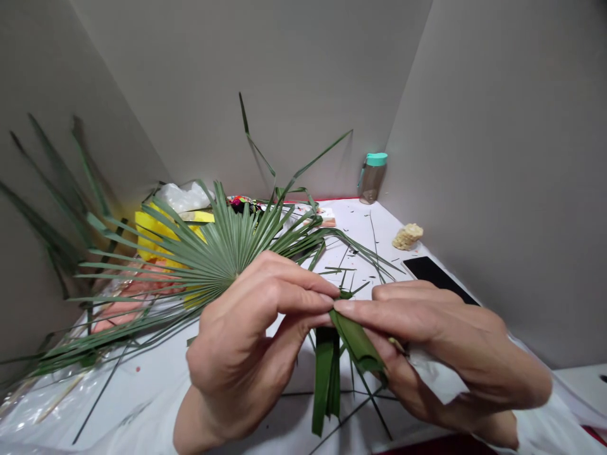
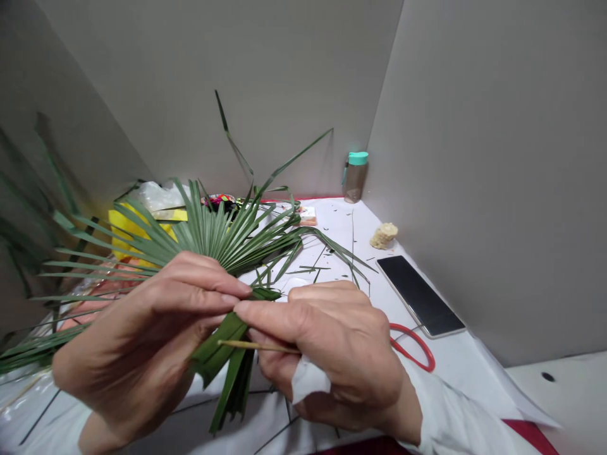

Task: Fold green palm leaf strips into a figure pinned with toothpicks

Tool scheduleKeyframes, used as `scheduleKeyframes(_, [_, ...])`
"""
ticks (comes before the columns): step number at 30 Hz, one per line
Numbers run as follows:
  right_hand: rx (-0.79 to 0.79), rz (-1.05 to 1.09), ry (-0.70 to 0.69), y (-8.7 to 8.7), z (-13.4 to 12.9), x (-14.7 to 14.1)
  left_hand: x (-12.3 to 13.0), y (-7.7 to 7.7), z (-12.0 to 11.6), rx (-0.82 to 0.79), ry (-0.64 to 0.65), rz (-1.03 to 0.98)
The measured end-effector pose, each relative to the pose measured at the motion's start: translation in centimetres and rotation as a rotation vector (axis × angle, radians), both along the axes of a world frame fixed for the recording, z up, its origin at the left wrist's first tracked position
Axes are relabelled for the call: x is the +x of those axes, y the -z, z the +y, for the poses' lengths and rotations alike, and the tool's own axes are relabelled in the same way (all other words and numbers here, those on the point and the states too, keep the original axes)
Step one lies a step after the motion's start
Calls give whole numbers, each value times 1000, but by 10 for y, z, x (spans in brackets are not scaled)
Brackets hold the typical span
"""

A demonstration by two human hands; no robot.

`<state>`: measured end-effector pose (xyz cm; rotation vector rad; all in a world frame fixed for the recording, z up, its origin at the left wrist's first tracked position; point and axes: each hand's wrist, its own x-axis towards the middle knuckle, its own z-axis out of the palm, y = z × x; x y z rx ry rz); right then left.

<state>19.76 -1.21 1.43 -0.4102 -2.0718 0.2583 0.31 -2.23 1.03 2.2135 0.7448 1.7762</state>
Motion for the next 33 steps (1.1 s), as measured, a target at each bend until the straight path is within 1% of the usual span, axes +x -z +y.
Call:
scheduleKeyframes(1, [-4, 19, 20, 0, 0, -2, 0, 1, 1, -6, 9, -7])
scheduleKeyframes(5, [-2, 37, 170, -4, -1, -6, 1, 6, 3, -51, 39, -62])
scheduleKeyframes(7, [-5, 73, 207, -4, -2, -9, 0, 7, 4, -80, 35, -66])
scheduleKeyframes(11, [-98, 154, 249, -2, -4, -14, -3, 1, 6, -111, 53, 35])
scheduleKeyframes(13, [-137, 182, 278, -2, -5, -16, -4, -4, 7, -159, 48, 32])
scheduleKeyframes(15, [-164, 203, 300, -4, -5, -17, -4, -8, 8, -248, 47, 9])
scheduleKeyframes(17, [-217, 222, 292, -6, -4, -17, -4, -10, 9, -357, 73, -13])
scheduleKeyframes(20, [-314, 247, 258, -7, -3, -17, -6, -10, 13, -513, 154, -41])
scheduleKeyframes(23, [-379, 283, 203, -4, -1, -18, -7, -10, 17, -602, 242, -86])
scheduleKeyframes(27, [-448, 308, 149, -2, 0, -20, -8, -7, 21, -648, 313, -131])
scheduleKeyframes(31, [-553, 333, 138, -4, 1, -20, -8, -5, 22, -620, 298, -98])
scheduleKeyframes(33, [-585, 335, 124, -4, 1, -20, -8, -4, 22, -634, 297, -93])
